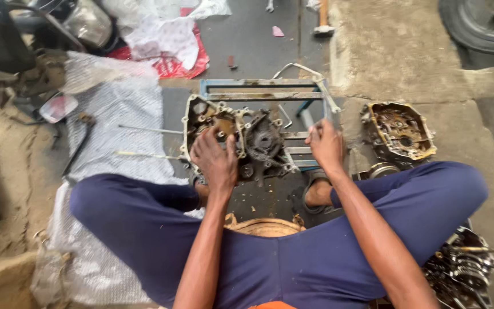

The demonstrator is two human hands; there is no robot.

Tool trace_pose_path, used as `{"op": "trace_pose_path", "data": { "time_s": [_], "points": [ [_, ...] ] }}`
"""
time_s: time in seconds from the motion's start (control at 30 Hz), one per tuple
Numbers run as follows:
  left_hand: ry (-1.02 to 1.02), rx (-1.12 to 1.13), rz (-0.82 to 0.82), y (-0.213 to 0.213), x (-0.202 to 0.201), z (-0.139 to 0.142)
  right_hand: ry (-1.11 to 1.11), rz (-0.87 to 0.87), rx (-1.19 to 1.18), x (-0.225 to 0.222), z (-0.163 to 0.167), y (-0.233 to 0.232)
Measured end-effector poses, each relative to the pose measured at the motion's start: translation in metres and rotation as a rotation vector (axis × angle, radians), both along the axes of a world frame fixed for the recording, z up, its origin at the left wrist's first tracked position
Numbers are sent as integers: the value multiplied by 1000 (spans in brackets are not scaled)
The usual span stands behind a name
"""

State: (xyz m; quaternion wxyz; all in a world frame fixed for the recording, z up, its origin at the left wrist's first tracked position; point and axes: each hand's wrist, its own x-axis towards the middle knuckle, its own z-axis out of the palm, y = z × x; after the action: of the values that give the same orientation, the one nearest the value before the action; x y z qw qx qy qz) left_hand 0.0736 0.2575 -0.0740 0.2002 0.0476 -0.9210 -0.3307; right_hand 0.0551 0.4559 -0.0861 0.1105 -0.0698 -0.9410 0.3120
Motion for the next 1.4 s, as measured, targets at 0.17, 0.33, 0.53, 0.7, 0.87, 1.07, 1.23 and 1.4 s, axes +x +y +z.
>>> {"op": "trace_pose_path", "data": {
  "time_s": [0.17,0.33,0.53,0.7,0.87,1.07,1.23,1.4],
  "points": [
    [62,1,-43,14,1,11,-140,-134,42,4,-1,22],
    [82,-9,-25,24,-2,19,-307,-218,99,11,9,29],
    [181,-58,-121,27,1,28,-257,-178,254,11,27,28],
    [180,84,-249,29,4,36,-179,-59,220,16,34,24],
    [-138,945,-429,15,5,35,48,245,-404,17,34,20],
    [-152,1380,-541,-1,9,17,-223,147,-753,24,30,26],
    [-63,1364,-527,-17,17,-2,-23,316,-434,37,26,39],
    [-11,1256,-734,-67,56,4,-28,306,-840,97,25,72]
  ]
}}
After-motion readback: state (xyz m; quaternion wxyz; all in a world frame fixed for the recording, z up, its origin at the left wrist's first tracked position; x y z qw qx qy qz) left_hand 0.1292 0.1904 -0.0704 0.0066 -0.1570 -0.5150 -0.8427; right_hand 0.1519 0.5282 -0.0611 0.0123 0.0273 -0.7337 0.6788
